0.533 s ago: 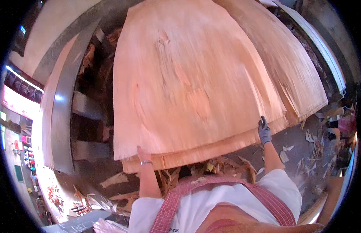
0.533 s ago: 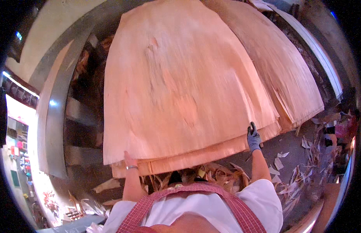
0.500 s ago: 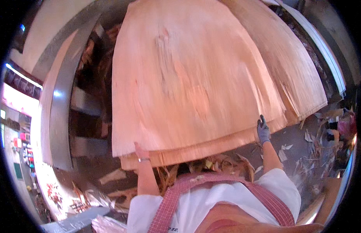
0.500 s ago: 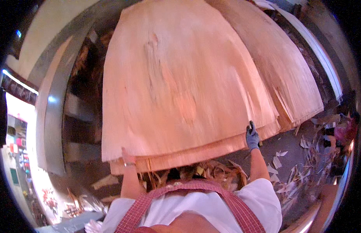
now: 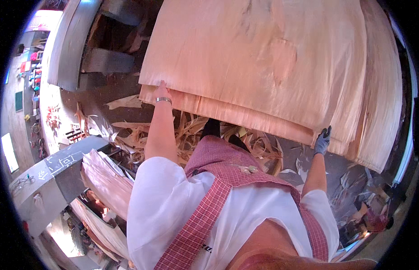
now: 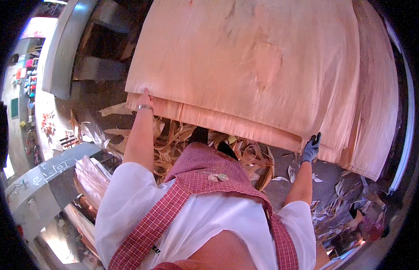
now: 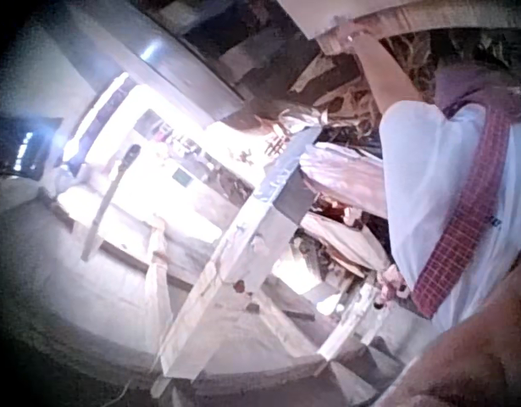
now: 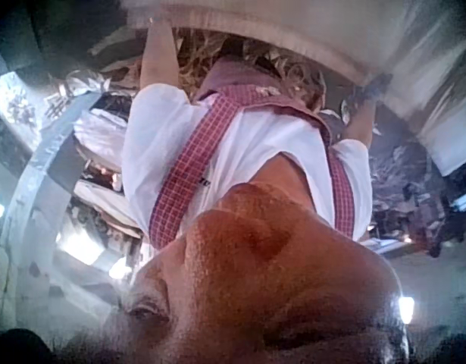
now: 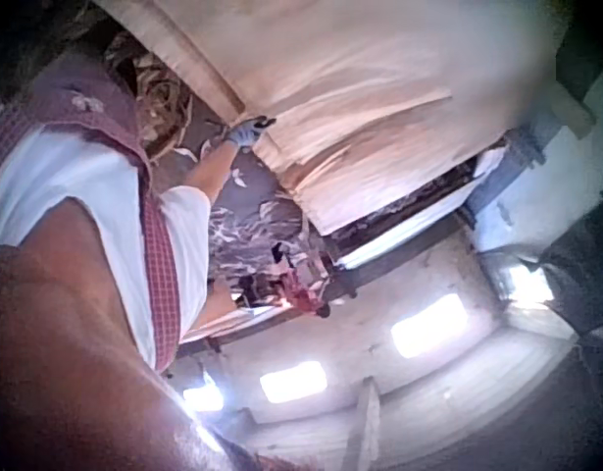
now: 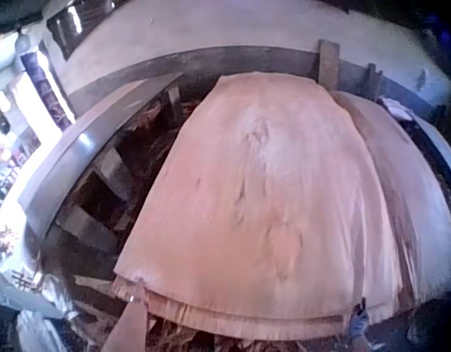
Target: The person tapes thin sheets of wood together by applying strips of tape along the seams of large wood panels.
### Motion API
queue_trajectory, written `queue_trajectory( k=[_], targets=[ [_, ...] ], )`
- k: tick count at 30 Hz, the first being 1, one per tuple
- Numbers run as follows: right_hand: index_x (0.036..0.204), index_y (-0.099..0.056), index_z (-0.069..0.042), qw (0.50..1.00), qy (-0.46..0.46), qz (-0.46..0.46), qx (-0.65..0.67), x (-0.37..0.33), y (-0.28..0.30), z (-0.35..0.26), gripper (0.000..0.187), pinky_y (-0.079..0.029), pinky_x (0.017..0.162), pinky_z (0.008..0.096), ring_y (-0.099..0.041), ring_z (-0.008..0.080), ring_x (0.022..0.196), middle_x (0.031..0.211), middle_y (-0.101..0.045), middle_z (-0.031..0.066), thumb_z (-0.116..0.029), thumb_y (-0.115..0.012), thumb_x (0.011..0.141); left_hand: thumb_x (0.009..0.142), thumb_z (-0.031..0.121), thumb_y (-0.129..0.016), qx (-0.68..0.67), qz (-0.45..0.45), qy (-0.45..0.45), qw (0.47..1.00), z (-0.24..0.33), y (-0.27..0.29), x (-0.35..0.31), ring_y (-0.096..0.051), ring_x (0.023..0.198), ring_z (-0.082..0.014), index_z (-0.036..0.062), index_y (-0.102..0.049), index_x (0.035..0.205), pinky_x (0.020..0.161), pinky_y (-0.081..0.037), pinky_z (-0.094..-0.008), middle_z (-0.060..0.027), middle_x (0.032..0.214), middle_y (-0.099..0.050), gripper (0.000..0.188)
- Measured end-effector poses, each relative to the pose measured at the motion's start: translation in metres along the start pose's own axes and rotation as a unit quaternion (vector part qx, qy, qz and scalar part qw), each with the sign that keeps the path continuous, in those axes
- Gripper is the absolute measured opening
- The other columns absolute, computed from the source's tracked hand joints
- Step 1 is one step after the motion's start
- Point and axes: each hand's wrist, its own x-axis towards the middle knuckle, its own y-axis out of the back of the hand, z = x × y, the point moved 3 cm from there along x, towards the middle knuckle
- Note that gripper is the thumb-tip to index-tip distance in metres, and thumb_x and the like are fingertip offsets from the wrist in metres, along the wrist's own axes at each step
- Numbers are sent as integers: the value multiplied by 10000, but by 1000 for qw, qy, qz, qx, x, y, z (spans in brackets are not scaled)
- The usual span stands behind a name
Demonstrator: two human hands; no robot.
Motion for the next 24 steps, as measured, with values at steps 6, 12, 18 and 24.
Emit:
queue_trajectory(
  k=[6,12,18,24],
  targets=[
    [1414,-461,-109,997,27,23,-67,26,13,-5,496,-462,915,379,-601,323,1132,1324,-572,176,-390,-443,1006,858,215,-732,-1,-7,5,1000,-3,-10,-4,-502,532,-152,33,-647,900,471,-441,-293,-71,801,-634,205],
    [1398,-479,-101,990,111,58,-59,36,5,24,486,-478,877,379,-633,314,1052,1293,-594,178,-383,-461,1003,824,172,-765,-30,-27,31,999,-9,-17,-5,-530,544,-158,31,-649,883,454,-439,-265,-66,781,-631,191],
    [1412,-462,-87,1000,-2,-9,-3,39,-8,44,474,-489,833,350,-636,242,996,1257,-626,150,-328,-477,1004,829,193,-736,25,-51,11,998,-22,2,26,-576,682,-173,58,-664,859,560,-489,-301,-79,837,-648,156],
    [1427,-368,33,843,324,16,-428,35,14,105,511,-200,1186,331,-287,274,1421,1532,-319,161,-219,-467,993,847,274,-694,70,-172,29,982,-37,-41,52,-557,687,-158,97,-646,889,564,-477,-305,-50,832,-618,188]
  ],
)
